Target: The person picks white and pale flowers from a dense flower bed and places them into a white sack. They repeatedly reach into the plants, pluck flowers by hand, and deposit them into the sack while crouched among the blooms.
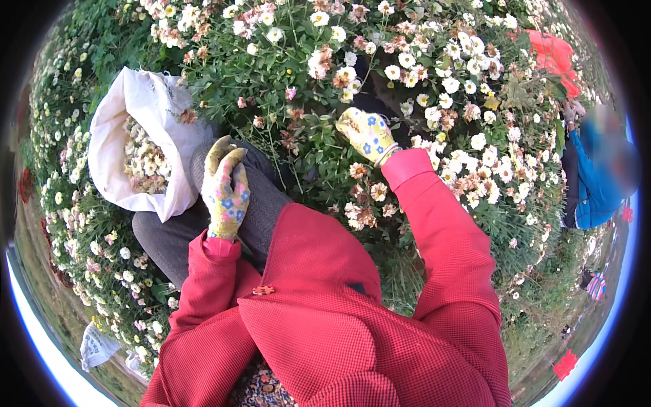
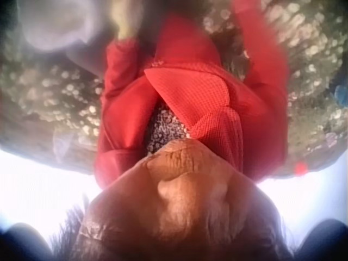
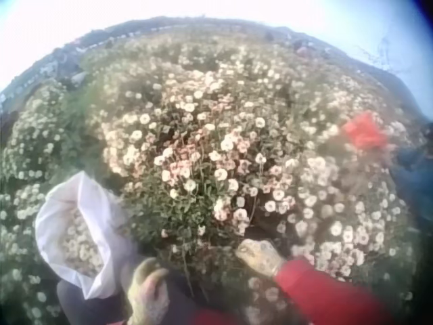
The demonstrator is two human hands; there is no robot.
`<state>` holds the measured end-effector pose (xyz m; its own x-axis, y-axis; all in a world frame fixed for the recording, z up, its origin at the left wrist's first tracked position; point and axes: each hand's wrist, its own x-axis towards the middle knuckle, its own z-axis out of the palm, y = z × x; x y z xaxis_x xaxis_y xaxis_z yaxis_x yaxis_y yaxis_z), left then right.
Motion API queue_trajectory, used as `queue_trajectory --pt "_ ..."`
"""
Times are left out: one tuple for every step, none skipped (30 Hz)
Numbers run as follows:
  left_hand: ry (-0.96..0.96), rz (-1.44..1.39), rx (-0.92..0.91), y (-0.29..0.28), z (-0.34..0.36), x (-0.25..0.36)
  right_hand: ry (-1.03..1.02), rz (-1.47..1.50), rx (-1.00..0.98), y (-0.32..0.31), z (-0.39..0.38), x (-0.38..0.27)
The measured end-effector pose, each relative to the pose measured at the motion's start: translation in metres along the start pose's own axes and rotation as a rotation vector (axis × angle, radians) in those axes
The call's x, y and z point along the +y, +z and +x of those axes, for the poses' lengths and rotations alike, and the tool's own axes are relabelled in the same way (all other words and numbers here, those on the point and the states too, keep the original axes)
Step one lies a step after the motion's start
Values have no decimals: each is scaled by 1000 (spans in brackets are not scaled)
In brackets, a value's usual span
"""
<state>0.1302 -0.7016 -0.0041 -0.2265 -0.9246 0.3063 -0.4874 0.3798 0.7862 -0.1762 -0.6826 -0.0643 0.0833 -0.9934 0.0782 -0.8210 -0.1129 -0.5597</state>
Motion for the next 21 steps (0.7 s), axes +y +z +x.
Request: queue_trajectory --pt "-15 9 2 -1 1 0 49 58 40 -14 -9 -20" --pt "-31 16 1 0 0 1 103 116 78 -34 -11 -37" --pt "-41 12 -5 1 1 3 331 223 109 -52 -9 -40" --pt "-209 -128 10 3 1 5 557 331 141 -66 -12 -36" --pt "-372 -265 23 5 2 7 547 355 224 -64 -13 -4" --pt "-444 -347 22 6 4 8 558 322 253 -64 -14 22" --pt "-515 -429 24 8 7 10 556 236 176 -60 -14 62" --pt "-587 -502 32 9 8 11 550 157 97 -49 -10 97" --pt "-581 -480 29 9 8 11 606 147 3 -34 2 111" --pt "-556 -450 21 9 8 10 661 134 -91 -19 12 124" --pt "-527 -429 7 11 9 11 464 -35 -83 4 10 148" --pt "-484 -384 0 12 6 8 538 85 -130 23 23 151" --pt "-438 -344 -15 13 5 6 625 194 -165 38 34 154" --pt "-396 -297 -23 13 3 3 583 164 -109 50 45 143" --pt "39 188 -70 7 2 -4 508 175 -53 56 59 119" --pt "-238 -126 -25 7 4 0 492 161 -5 55 68 110" --pt "-511 -443 16 6 9 8 476 145 42 54 78 102" --pt "-522 -418 1 6 8 9 563 249 33 48 85 92" --pt "-534 -391 -14 6 7 10 572 284 1 44 90 86" --pt "-545 -364 -30 7 8 12 577 317 -30 38 96 82" --pt "-464 -175 -93 5 9 11 507 259 -59 34 96 76"
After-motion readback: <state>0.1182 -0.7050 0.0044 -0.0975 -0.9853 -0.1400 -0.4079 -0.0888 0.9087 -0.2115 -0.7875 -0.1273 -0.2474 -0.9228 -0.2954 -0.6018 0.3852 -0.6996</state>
